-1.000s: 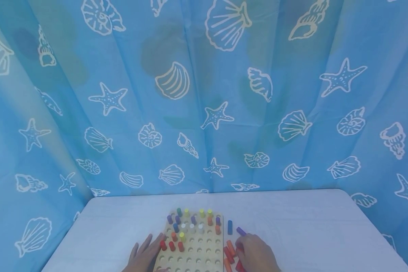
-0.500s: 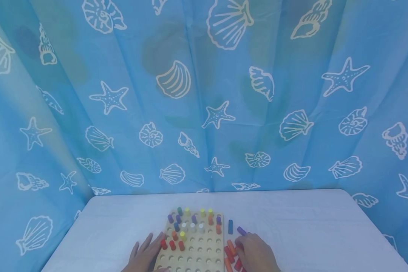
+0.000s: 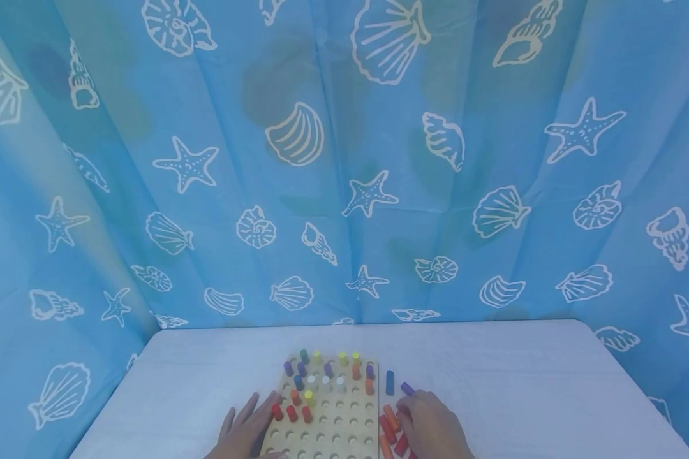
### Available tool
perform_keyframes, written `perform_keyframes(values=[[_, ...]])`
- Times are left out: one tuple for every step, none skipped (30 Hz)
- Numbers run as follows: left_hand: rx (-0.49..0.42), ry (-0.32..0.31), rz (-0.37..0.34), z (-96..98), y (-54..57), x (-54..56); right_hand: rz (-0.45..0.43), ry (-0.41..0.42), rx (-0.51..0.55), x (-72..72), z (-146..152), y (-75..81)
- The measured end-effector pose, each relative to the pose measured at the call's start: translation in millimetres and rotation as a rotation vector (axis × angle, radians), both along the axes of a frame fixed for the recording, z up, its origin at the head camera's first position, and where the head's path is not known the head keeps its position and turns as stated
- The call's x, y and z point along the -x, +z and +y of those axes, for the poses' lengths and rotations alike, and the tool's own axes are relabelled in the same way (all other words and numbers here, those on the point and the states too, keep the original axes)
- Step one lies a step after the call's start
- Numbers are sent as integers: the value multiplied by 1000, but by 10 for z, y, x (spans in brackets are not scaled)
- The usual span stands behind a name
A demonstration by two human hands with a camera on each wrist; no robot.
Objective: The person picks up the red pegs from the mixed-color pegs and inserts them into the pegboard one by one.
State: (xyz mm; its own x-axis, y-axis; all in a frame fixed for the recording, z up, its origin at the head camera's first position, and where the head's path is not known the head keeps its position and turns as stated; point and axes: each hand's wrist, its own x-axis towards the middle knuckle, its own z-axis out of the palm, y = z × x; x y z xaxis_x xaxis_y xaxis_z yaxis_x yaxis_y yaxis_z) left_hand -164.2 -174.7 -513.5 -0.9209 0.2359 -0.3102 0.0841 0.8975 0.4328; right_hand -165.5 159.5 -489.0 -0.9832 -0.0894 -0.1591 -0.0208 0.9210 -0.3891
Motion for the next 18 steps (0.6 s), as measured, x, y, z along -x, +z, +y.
perform_keyframes(values=[[1, -1, 0, 0, -1, 1, 2, 0, 1, 0, 2, -1], [3, -1, -1, -1, -7, 5, 4, 1, 2, -3, 4, 0], [4, -2, -1, -2, -10, 9, 8, 2, 3, -5, 6, 0], [5, -2, -1, -4, -15, 13, 12, 3, 5, -8, 8, 1], [7, -3, -1, -5, -18, 17, 11, 0, 9, -11, 5, 9], [9, -5, -2, -8, -22, 21, 15, 2, 10, -14, 5, 10], [13, -6, -2, -9, -27, 27, 18, 3, 12, -16, 6, 12], [13, -7, -2, -10, -31, 31, 21, 6, 14, -19, 5, 16], [13, -9, 0, -12, -33, 32, 25, 9, 15, -20, 6, 16], [12, -11, 0, -13, -36, 33, 28, 12, 16, -21, 5, 17], [11, -14, 2, -13, -35, 31, 32, 14, 16, -22, 4, 17], [7, -16, 5, -17, -34, 26, 35, 16, 15, -23, 3, 18], [6, -18, 12, -19, -33, 20, 39, 18, 15, -24, 2, 19], [5, -20, 17, -19, -32, 14, 43, 20, 14, -24, 1, 19], [6, -21, 23, -19, -31, 10, 45, 21, 14, -26, 1, 18], [9, -20, 23, -20, -29, 8, 47, 20, 15, -27, 0, 18], [12, -19, 24, -19, -28, 7, 47, 20, 17, -28, -1, 20], [17, -18, 22, -20, -28, 9, 47, 18, 18, -29, -2, 21]])
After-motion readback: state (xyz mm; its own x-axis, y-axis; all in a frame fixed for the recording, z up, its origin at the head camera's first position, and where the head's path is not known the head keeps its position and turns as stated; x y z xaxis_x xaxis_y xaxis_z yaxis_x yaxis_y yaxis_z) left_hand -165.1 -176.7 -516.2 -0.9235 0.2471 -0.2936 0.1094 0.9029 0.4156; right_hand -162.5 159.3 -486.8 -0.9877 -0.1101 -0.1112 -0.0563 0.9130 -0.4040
